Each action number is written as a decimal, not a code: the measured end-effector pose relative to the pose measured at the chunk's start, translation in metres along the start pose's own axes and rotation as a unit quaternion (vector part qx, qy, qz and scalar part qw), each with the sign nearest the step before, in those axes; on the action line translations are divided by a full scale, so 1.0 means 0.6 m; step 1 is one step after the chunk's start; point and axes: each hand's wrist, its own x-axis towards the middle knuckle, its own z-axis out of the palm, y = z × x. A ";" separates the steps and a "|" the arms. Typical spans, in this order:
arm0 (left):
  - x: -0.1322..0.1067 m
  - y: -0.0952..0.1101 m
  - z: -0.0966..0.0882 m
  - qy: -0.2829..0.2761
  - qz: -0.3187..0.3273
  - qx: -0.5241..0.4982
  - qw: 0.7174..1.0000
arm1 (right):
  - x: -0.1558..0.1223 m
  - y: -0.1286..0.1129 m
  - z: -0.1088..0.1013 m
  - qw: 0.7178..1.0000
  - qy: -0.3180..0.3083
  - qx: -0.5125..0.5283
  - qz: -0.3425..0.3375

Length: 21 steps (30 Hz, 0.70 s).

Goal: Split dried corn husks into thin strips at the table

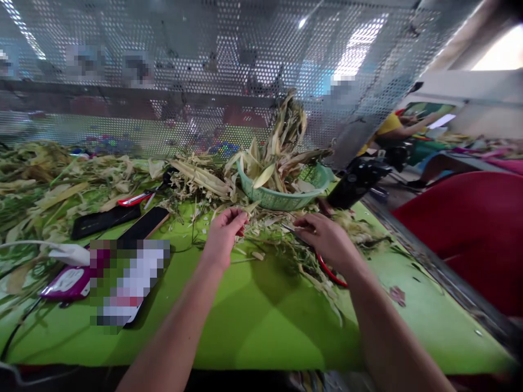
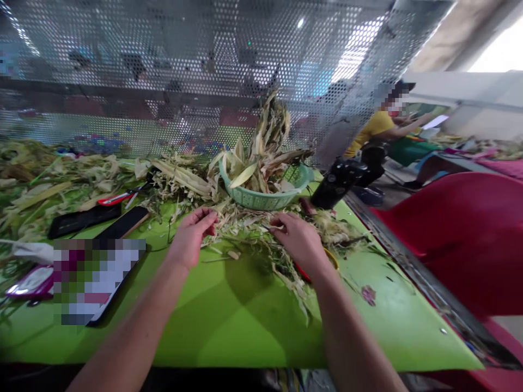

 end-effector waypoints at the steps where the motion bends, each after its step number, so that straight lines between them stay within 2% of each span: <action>1: 0.000 0.002 0.000 0.001 0.000 -0.005 1.000 | -0.012 0.005 -0.013 1.000 0.003 -0.023 0.016; 5: -0.005 0.004 0.004 -0.015 0.005 -0.028 0.999 | -0.074 0.045 -0.048 0.991 -0.046 -0.113 0.062; 9: -0.013 0.003 0.011 -0.042 -0.012 -0.033 0.999 | -0.120 0.079 -0.043 0.982 -0.076 -0.154 0.073; 15: -0.016 0.003 0.014 -0.052 -0.035 -0.045 0.997 | -0.120 0.070 -0.030 0.981 -0.100 -0.138 0.098; 21: -0.020 0.009 0.012 -0.070 -0.049 -0.048 0.995 | -0.113 0.082 -0.049 0.980 -0.131 -0.077 0.131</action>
